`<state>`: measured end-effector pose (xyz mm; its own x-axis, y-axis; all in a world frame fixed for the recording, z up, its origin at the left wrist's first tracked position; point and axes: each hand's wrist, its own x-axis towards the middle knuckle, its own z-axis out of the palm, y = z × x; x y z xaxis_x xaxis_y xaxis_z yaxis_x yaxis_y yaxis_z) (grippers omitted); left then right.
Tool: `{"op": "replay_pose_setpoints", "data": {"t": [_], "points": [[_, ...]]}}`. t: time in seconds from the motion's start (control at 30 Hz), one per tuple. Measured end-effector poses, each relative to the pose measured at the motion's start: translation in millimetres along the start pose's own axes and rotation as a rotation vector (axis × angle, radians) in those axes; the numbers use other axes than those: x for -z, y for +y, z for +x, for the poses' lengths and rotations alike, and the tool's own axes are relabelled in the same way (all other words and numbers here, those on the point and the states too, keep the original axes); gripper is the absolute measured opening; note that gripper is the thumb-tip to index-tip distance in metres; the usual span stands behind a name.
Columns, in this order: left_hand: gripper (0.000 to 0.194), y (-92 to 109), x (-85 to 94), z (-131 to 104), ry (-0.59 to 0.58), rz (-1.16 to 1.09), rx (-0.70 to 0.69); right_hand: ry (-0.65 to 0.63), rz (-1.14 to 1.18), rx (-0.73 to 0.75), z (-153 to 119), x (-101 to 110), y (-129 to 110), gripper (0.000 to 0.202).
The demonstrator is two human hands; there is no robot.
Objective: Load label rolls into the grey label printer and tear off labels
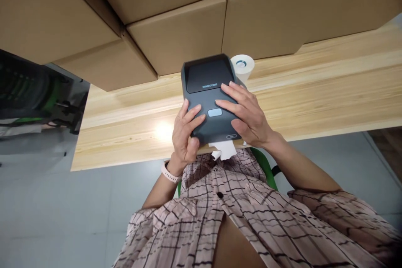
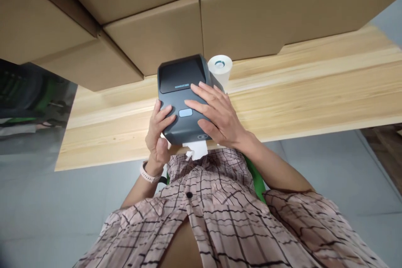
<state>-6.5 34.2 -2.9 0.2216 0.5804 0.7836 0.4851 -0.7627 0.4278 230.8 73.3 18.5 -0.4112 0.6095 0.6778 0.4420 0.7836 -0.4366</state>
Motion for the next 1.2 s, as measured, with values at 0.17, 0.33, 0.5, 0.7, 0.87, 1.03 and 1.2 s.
{"op": "replay_pose_setpoints", "data": {"t": [0.17,0.33,0.5,0.7,0.87,1.03,1.2], "points": [[0.063,30,-7.3,-34,0.028,0.388,-0.164,-0.021,-0.031,-0.029,0,0,1,0.052],[0.032,32,-17.9,-41,0.061,0.375,-0.134,-0.001,-0.004,-0.042,-1,-2,-2,0.051],[0.025,28,-12.2,-38,0.040,0.350,-0.116,-0.034,-0.035,-0.077,1,3,-5,0.047],[0.051,29,3.2,-27,0.171,0.181,-0.005,-0.119,-0.176,0.027,8,21,-11,0.051],[0.040,15,8.4,3,0.350,0.134,0.172,-0.294,-0.240,0.017,23,33,-24,0.051],[0.040,5,0.6,16,0.266,-0.212,0.621,-0.328,-0.122,0.012,19,41,-11,0.056],[0.042,-2,3.9,24,0.237,-0.348,0.791,-0.215,0.021,-0.021,17,54,-2,0.079]]}}
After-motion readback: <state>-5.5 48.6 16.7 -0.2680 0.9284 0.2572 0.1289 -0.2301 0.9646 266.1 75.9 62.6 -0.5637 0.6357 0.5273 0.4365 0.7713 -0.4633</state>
